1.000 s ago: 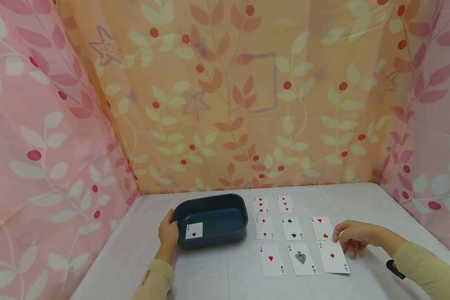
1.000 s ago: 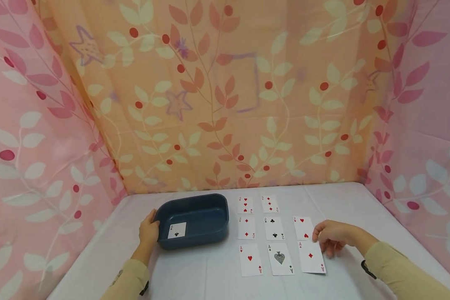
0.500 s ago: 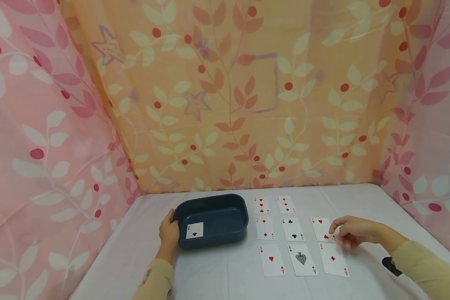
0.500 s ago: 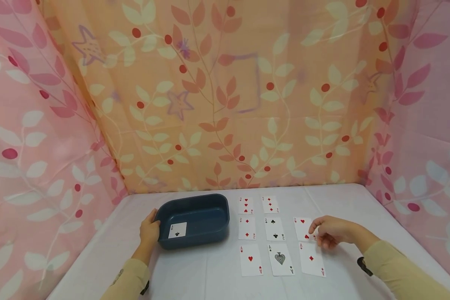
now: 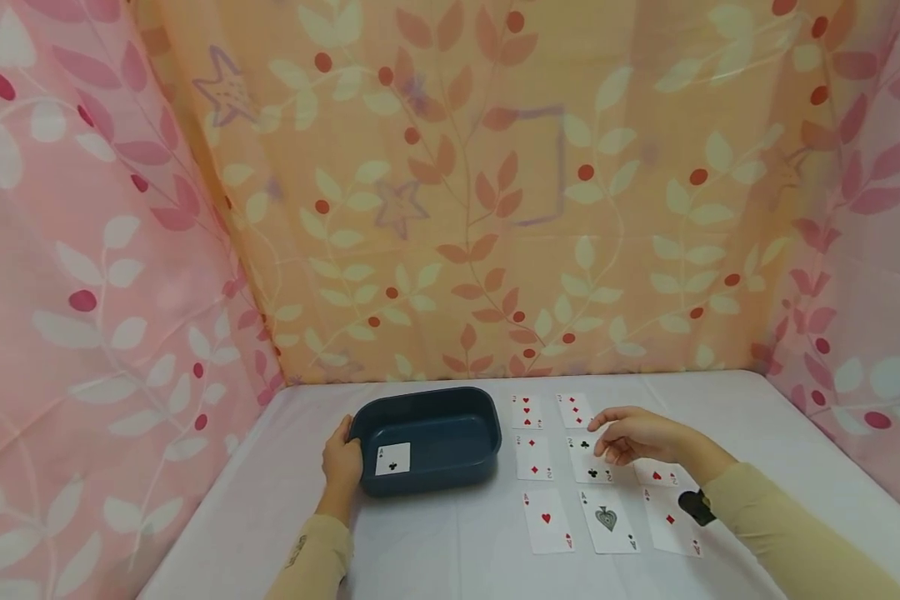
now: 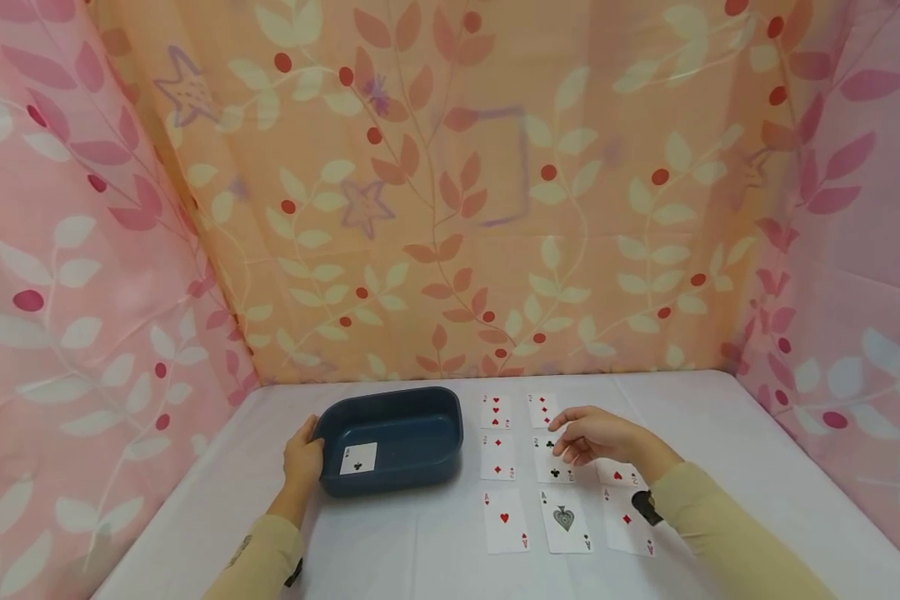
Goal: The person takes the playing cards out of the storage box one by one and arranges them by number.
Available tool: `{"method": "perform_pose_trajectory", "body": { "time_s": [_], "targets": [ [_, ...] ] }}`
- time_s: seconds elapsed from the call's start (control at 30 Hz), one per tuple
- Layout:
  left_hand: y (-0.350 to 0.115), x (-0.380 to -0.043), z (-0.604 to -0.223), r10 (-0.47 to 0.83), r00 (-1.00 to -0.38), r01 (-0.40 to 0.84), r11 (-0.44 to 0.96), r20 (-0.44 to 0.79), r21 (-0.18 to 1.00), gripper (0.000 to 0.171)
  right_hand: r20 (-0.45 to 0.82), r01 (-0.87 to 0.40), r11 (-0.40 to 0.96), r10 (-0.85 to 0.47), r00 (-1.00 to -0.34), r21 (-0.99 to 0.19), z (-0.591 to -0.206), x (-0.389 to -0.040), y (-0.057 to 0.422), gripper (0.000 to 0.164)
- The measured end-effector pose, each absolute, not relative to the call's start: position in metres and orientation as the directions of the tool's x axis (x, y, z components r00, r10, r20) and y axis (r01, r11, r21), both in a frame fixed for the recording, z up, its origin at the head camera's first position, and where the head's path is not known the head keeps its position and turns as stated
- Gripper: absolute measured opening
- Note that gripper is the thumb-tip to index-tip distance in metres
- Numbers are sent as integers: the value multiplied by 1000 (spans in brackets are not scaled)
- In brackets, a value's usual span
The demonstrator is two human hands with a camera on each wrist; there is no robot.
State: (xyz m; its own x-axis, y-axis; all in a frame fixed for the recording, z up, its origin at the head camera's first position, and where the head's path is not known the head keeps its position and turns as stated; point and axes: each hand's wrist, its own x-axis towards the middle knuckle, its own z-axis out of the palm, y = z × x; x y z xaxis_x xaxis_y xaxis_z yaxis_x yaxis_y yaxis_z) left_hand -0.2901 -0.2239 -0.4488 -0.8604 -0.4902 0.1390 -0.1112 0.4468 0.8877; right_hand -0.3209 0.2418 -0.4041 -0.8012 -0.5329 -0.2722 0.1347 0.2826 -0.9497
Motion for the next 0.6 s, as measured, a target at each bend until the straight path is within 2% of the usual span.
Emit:
{"method": "perform_pose_trajectory", "body": {
  "time_s": [0.33, 0.6],
  "targets": [
    [-223, -292, -450, -497, -853, -99, 454, 159, 886, 52, -214, 123, 190, -594, -776, -974, -403, -328, 193, 19],
    [-222, -291, -449, -503, -850, -106, 456, 158, 884, 52, -205, 129, 170, -582, -787, -977, -402, -330, 164, 25]
  ]
}}
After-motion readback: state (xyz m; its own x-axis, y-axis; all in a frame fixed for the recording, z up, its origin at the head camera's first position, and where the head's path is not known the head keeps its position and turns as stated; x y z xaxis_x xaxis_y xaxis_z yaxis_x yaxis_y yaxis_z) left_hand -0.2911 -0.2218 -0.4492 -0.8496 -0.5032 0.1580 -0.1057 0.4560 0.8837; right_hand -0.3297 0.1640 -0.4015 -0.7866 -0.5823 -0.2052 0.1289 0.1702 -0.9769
